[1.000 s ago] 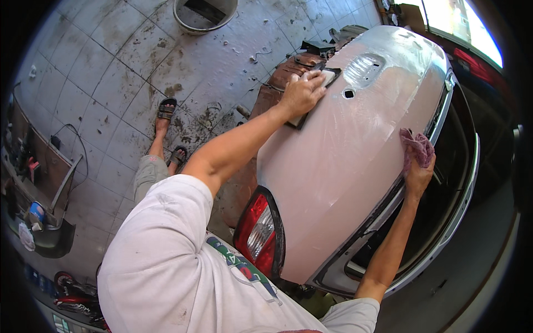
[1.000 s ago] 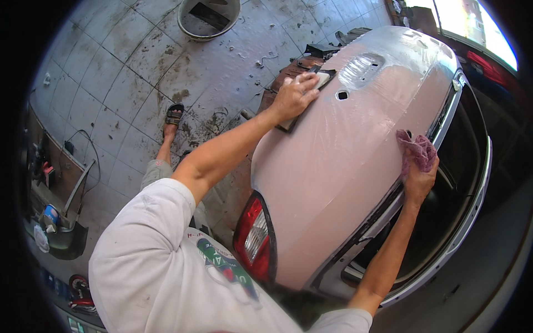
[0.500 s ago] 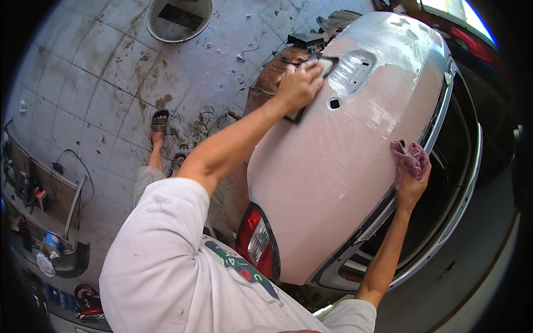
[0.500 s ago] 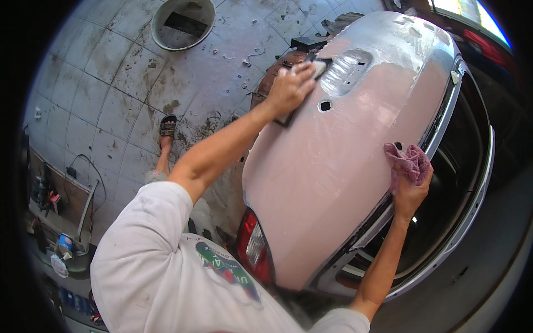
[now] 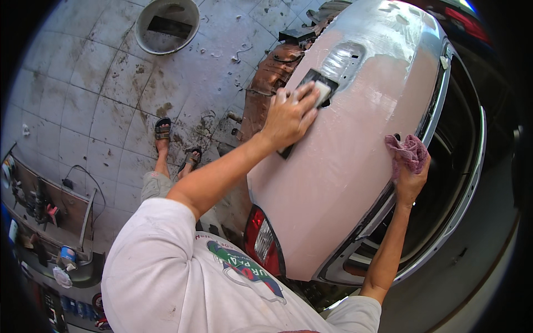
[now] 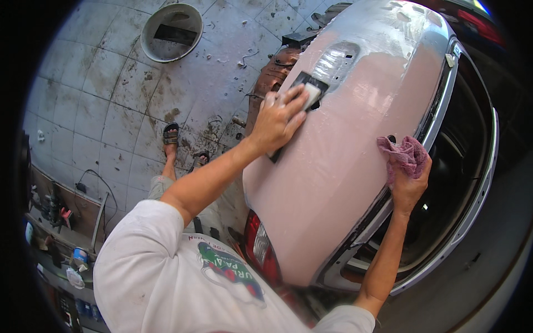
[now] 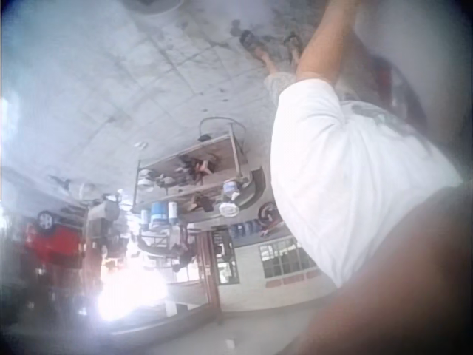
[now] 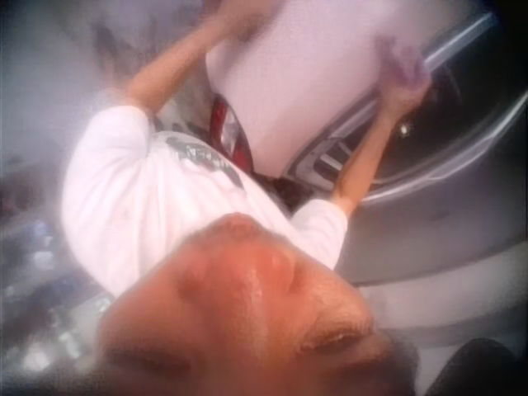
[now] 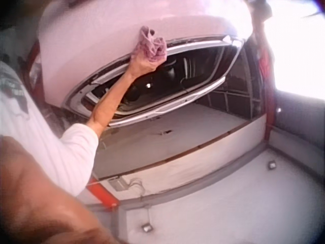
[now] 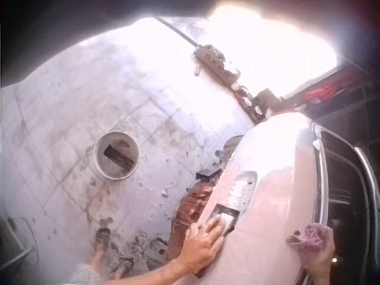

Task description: The person sands the surface of a detached car trunk lid using a sanding block and a cloth. They repeatedly rub the block over the pink primer surface, wipe away dust, and continue sanding different areas of the panel.

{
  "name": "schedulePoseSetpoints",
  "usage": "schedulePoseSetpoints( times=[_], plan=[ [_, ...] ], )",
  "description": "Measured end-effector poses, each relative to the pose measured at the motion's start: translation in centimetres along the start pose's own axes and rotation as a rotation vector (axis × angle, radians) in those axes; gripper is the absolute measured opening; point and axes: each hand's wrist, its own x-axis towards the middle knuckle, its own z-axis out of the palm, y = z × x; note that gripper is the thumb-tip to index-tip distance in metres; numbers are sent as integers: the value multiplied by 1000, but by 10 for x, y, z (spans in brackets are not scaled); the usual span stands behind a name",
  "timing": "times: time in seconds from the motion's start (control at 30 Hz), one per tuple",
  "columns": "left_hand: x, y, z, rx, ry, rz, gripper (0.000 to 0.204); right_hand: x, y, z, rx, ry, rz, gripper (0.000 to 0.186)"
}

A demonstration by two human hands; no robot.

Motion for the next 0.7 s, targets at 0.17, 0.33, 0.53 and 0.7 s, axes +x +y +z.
schedulePoseSetpoints(
  times=[0.17,0.33,0.53,0.7],
  plan=[
    [44,3,4,36,29,-14,48,2,-3,0,-59,17,2,57],
    [56,4,8,41,45,-63,47,9,-7,3,-70,10,30,57],
    [33,13,9,-1,48,-16,47,0,1,-4,-83,23,6,59],
    [106,-15,19,-41,132,-90,48,17,-9,4,-88,8,42,61]
  ],
)
